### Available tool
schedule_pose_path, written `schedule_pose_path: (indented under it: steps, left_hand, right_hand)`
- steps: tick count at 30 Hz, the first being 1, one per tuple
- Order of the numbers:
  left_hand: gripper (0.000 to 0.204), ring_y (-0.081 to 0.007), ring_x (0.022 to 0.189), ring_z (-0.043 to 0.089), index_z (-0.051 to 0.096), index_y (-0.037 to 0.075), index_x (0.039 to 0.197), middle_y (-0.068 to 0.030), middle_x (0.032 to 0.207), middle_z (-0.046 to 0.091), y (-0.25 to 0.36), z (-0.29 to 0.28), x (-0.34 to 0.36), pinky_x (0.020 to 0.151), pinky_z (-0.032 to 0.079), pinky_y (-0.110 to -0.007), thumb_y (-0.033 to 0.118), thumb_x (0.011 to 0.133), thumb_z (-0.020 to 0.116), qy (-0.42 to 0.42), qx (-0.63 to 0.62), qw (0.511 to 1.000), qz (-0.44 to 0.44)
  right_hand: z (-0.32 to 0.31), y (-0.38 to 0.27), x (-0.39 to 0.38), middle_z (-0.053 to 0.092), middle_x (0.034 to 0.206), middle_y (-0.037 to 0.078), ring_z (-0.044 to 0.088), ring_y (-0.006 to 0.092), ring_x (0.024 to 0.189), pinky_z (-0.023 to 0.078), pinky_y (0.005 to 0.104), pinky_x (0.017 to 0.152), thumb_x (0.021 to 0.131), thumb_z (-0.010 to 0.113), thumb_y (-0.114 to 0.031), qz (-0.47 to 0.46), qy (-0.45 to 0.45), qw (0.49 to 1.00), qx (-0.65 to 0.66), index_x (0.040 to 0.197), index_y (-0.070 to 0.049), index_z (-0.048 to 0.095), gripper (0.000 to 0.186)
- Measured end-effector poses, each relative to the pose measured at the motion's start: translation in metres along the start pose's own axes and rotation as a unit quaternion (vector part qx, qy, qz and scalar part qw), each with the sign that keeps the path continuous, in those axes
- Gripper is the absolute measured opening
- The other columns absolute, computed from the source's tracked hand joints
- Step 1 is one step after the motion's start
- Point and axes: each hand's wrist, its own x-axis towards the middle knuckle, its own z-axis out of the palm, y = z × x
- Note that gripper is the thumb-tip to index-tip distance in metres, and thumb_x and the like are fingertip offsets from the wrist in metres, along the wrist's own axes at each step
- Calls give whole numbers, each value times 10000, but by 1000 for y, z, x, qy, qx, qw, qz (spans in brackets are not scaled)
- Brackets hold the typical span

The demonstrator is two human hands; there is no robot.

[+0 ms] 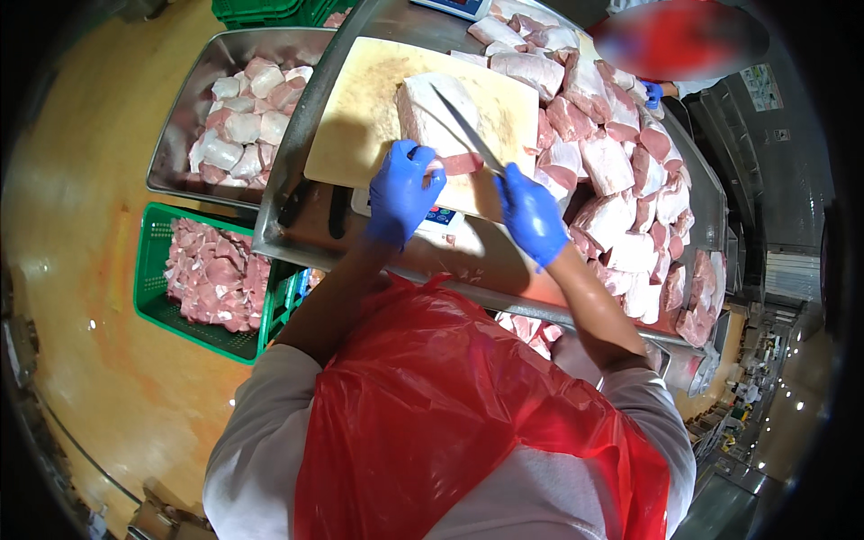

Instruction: The person repeatedly cuts large pieces of raw meat on a cutting board using a knife, then places the cut pieces into a green basket. The person also occasionally wipes the cutting board with a cloth.

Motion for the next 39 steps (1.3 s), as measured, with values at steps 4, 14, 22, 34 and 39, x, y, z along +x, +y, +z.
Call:
schedule_pose_path:
  steps: [4, 14, 22, 34, 39]
  left_hand:
    - [135, -311, 830, 603, 626, 76, 844, -102, 848, 588, -20, 0, -5, 723, 497, -409, 85, 751, 724, 27, -36, 999, 20]
    - [167, -260, 732, 626, 589, 77, 769, -74, 755, 613, -37, -42, -38, 670, 510, -355, 41, 693, 734, 164, -39, 985, 45]
    - [211, -148, 777, 612, 670, 16, 962, -74, 893, 651, -132, -133, -113, 711, 511, -292, -42, 759, 673, 199, 38, 963, -180]
    - [301, -325, 1001, 628, 650, 102, 1077, -124, 1053, 645, -44, -49, -14, 845, 530, -453, 176, 792, 715, -43, 184, 982, 23]
    - [244, -321, 841, 658, 647, 1, 995, -175, 948, 660, -111, -115, -89, 762, 537, -381, 86, 785, 736, 165, 108, 979, -52]
  right_hand:
    - [28, -42, 31, 640, 757, 249, 639, 445, 689, 493, 534, 599, 980, 537, -171, -17, 15, 999, 30, 1097, -34, 525, 181]
    - [-44, 65, -10, 692, 805, 152, 699, 334, 733, 546, 464, 598, 937, 513, -170, -71, -275, 933, -222, 1132, -98, 590, 221]
    - [-41, 90, -31, 629, 735, 206, 617, 425, 664, 482, 501, 583, 1006, 529, -255, 36, -65, 993, 91, 1031, -71, 586, 194]
    - [16, 0, -8, 694, 877, 205, 685, 405, 752, 540, 505, 659, 932, 506, -155, -38, -111, 992, -37, 1150, -72, 549, 237]
    - [-55, 58, -39, 685, 842, 199, 679, 373, 782, 516, 459, 646, 993, 512, -217, 21, -278, 958, -69, 1098, -66, 594, 201]
